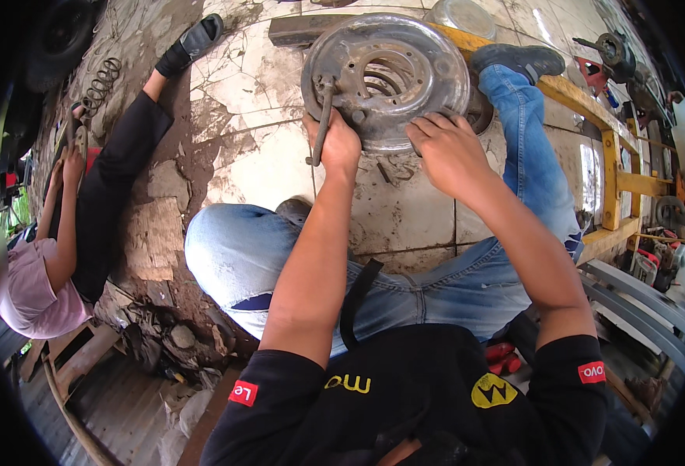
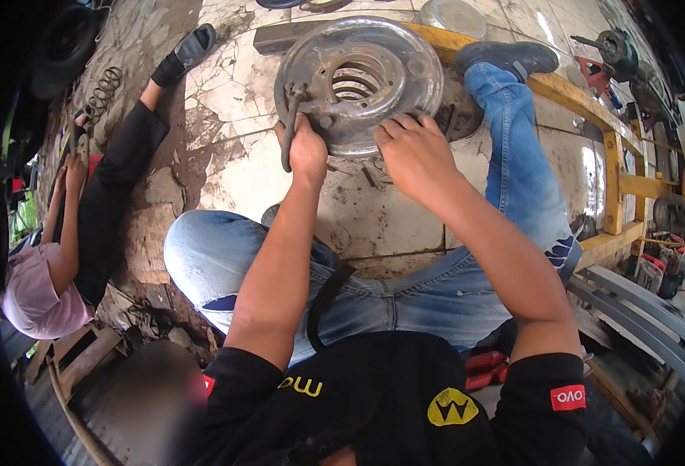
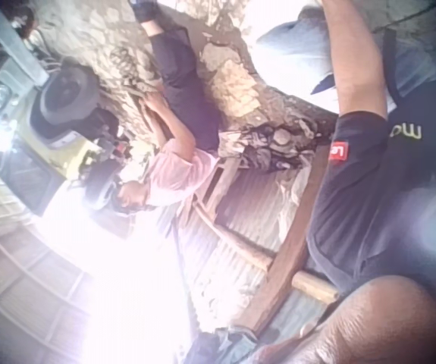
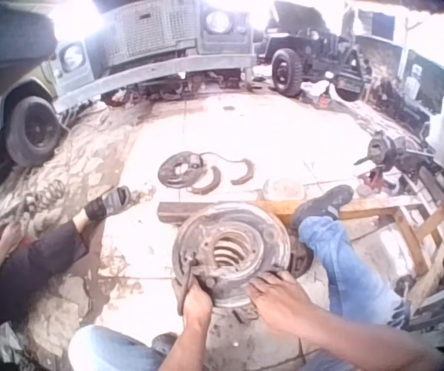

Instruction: The person sits on the floor and uses a metal tool to scrape the inner surface of a brake drum. They repeatedly rotate the drum and scrape different sections to remove debris or rust.

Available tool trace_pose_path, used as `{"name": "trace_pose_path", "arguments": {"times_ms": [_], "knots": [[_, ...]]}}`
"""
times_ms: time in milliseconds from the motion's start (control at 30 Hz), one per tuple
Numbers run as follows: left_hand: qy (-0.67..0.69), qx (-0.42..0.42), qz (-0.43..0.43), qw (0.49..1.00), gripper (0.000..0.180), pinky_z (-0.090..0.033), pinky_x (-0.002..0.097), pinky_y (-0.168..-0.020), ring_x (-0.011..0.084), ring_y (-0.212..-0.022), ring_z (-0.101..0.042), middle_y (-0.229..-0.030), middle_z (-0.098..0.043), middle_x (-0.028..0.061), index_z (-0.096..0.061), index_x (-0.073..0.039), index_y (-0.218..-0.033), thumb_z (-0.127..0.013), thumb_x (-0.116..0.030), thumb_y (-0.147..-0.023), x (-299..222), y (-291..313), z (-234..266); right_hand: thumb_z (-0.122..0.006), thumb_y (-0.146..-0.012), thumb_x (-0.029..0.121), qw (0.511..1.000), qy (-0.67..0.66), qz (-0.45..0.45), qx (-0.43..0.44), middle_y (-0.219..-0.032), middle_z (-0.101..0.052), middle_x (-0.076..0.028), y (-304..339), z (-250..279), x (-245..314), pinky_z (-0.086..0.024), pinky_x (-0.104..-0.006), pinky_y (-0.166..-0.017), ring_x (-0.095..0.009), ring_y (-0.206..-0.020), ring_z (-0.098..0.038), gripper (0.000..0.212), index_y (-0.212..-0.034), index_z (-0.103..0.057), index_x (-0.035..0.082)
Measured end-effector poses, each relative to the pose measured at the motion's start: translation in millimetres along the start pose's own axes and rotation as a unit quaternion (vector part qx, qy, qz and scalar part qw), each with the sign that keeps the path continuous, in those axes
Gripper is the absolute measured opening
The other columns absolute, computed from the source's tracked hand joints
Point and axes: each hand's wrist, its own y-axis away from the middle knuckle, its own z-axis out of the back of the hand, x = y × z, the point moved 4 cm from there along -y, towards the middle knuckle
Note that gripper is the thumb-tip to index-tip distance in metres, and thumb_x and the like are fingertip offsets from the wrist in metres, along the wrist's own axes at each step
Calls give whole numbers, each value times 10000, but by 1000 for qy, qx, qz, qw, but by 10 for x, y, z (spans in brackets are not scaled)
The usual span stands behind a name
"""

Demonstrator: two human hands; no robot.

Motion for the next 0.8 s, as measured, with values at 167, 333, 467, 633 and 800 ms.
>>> {"name": "trace_pose_path", "arguments": {"times_ms": [167,333,467,633,800], "knots": [[26,-1,6,1000,363,-414,410,-871,309,-909,-526,-967,-538,220,-471,89,-1098,-449,-259,-998,-68,35,26,-628,-810,60,999,-26,-1,19,-1355,-570,-119,109,23,76,-337,-413,-1086,-268,-1290,-489,488,-1291,-569,5],[-37,12,-21,999,368,-430,486,-909,455,-1022,-574,-1066,-577,324,-461,97,-1138,-494,-226,-965,-32,-43,-22,-583,-792,-6,999,-10,-26,32,-1360,-566,-125,-9,49,32,-334,-414,-1087,-273,-1295,-484,510,-1301,-564,2],[22,-5,2,1000,353,-433,489,-901,462,-1004,-579,-1033,-586,325,-468,98,-1111,-508,-218,-960,-45,-2,-16,-549,-788,-30,999,-24,-14,29,-1360,-566,-124,26,67,44,-327,-413,-1092,-274,-1289,-488,507,-1293,-569,-5],[-3,8,3,1000,328,-435,496,-896,460,-997,-587,-1019,-591,326,-474,89,-1085,-523,-207,-953,-37,-31,-4,-533,-804,-25,998,-22,-36,52,-1347,-576,-124,-7,58,116,-338,-421,-1077,-279,-1284,-491,483,-1284,-579,-7],[34,4,45,998,327,-446,492,-876,458,-972,-604,-1001,-602,324,-466,87,-1078,-527,-208,-952,-129,25,1,-523,-819,-17,997,-22,-35,59,-1322,-593,-129,-57,83,49,-358,-417,-1050,-278,-1271,-501,467,-1283,-581,-9]]}}
